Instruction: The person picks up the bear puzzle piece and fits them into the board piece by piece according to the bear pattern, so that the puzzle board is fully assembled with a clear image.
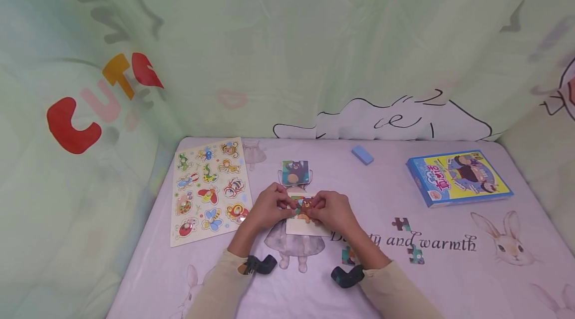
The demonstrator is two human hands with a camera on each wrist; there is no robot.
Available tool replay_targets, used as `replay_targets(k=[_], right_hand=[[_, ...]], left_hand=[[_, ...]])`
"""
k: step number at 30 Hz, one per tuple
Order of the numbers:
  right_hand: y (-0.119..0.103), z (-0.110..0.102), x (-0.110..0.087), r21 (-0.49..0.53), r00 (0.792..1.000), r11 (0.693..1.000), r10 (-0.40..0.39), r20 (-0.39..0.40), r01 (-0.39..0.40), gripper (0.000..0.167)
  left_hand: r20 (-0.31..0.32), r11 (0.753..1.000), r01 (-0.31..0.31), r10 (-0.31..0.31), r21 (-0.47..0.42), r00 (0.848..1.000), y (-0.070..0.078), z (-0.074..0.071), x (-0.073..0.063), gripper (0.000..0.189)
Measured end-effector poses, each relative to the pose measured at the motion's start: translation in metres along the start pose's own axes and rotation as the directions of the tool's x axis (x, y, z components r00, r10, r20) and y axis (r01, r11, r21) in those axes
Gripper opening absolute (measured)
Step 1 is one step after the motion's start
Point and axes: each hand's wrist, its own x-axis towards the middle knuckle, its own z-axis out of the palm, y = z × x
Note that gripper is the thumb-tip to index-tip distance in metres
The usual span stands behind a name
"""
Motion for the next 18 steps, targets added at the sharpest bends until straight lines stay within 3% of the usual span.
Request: replay_targets(k=[9,18], right_hand=[[-0.0003,0.0015,0.0025,0.001,0.999,0.999,0.032,-0.017,-0.032,0.021],[0.0010,0.0000,0.0033,-0.064,0.999,0.998,0.026,-0.031,-0.028,0.021]], left_hand=[[-0.004,1.000,-0.003,0.003,-0.011,1.000,0.0005,-0.0003,-0.0003,0.006],[-0.003,1.000,-0.011,0.011,-0.017,1.000,0.0007,-0.0004,-0.0004,0.007]])
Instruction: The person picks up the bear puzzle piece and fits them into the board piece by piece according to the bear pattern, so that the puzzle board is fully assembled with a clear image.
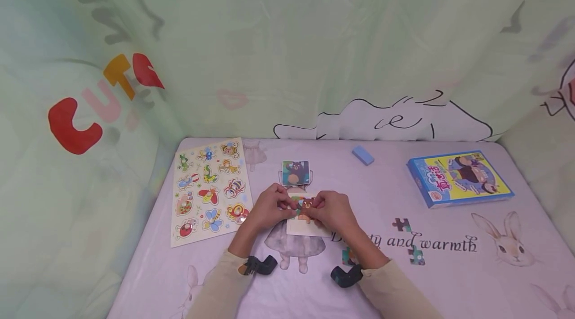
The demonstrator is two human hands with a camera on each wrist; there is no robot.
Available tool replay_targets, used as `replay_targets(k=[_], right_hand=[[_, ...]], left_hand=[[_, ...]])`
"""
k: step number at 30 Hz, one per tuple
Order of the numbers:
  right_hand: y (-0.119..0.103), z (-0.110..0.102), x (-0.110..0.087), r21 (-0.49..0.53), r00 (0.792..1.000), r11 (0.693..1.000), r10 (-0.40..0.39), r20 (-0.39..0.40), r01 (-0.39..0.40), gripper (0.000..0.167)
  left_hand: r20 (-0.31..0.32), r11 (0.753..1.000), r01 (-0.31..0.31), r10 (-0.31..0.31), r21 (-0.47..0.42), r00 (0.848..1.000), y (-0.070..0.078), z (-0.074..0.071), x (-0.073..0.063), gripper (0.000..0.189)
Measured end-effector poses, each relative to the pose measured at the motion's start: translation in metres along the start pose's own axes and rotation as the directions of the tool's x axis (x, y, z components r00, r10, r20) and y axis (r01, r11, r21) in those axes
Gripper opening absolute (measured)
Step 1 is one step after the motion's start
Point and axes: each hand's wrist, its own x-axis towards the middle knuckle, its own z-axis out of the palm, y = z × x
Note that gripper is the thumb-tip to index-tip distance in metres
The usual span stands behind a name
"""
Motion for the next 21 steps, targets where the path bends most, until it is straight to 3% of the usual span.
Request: replay_targets(k=[5,12,17,21], right_hand=[[0.006,-0.006,0.004,-0.019,0.999,0.999,-0.048,-0.023,0.048,0.014],[0.014,-0.013,0.009,-0.014,0.986,0.992,-0.123,0.110,0.126,0.009],[0.013,-0.013,0.008,-0.010,0.983,0.990,-0.138,0.124,0.140,0.013],[0.013,-0.012,0.007,-0.014,0.984,0.990,-0.137,0.118,0.140,0.014]], left_hand=[[-0.005,1.000,-0.018,0.018,0.011,1.000,0.000,0.001,0.000,0.008],[-0.011,0.997,-0.040,0.041,0.073,0.999,0.006,0.009,0.001,0.013],[-0.037,0.986,-0.066,0.072,0.151,0.997,0.012,0.017,-0.001,0.012],[-0.043,0.987,-0.061,0.068,0.147,0.997,0.013,0.018,-0.002,0.012]])
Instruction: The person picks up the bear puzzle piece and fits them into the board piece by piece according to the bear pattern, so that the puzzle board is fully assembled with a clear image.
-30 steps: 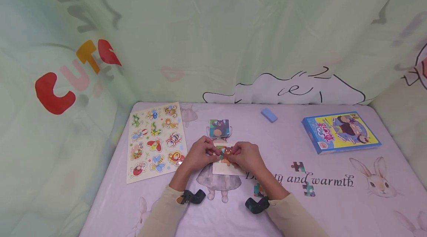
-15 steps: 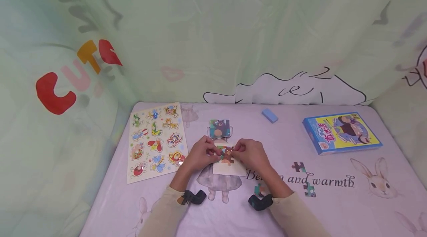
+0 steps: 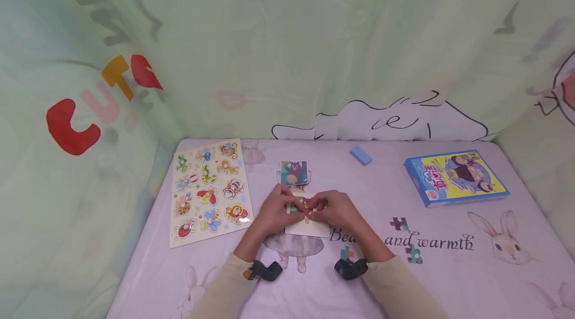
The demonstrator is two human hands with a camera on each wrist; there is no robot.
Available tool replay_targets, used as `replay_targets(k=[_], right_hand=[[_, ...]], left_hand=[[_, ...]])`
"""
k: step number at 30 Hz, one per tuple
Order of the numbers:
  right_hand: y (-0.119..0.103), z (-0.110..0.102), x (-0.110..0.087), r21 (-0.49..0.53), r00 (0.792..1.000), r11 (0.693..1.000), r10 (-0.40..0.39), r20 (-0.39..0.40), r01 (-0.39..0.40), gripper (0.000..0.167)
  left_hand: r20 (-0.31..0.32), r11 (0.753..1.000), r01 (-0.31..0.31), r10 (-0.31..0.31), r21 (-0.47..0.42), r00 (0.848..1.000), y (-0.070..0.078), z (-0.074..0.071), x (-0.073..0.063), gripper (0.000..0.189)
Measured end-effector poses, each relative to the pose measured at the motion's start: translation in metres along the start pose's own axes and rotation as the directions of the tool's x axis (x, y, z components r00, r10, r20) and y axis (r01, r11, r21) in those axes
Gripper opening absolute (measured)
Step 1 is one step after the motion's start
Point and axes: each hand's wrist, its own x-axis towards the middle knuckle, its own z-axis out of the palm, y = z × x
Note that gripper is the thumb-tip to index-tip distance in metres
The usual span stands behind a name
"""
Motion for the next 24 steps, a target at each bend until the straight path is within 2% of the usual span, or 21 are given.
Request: replay_targets(k=[15,24], right_hand=[[0.0007,0.0016,0.0010,-0.026,1.000,0.999,0.024,-0.004,-0.024,0.017],[-0.0019,0.0019,0.0002,-0.042,1.000,0.999,0.013,-0.008,-0.013,0.017]], left_hand=[[-0.009,1.000,0.004,-0.004,-0.011,1.000,0.0002,0.0012,0.0000,0.012],[-0.015,1.000,-0.003,0.003,-0.001,1.000,0.0005,0.0010,0.0003,0.011]])
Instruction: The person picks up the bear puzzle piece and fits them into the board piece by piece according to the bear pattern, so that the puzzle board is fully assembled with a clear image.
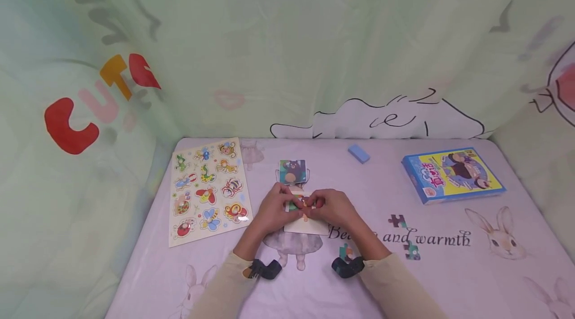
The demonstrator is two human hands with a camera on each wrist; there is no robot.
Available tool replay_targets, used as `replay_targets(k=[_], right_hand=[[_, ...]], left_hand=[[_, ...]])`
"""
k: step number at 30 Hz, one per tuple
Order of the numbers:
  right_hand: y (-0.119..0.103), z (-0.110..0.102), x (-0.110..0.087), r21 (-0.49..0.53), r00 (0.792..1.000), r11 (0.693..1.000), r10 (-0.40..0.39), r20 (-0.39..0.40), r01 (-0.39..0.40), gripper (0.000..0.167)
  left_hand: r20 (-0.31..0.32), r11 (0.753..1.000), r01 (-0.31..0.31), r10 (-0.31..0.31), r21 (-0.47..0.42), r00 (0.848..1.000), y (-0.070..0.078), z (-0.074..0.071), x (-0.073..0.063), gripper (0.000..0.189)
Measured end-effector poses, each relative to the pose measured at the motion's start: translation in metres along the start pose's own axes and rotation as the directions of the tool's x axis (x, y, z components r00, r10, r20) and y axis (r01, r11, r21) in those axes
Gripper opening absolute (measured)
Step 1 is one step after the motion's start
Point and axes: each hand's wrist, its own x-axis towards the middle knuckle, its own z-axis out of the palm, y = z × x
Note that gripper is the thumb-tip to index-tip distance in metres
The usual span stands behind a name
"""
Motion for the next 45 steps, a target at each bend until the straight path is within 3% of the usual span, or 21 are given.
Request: replay_targets(k=[34,45], right_hand=[[-0.004,0.004,-0.001,-0.057,1.000,0.998,-0.003,-0.011,0.002,0.023],[0.003,-0.012,-0.013,-0.013,0.999,1.000,-0.003,0.040,0.004,0.021]], left_hand=[[0.005,1.000,0.012,-0.012,-0.013,1.000,0.000,0.000,0.000,0.011],[0.014,1.000,0.018,-0.018,-0.006,1.000,-0.002,0.001,-0.001,0.013]])
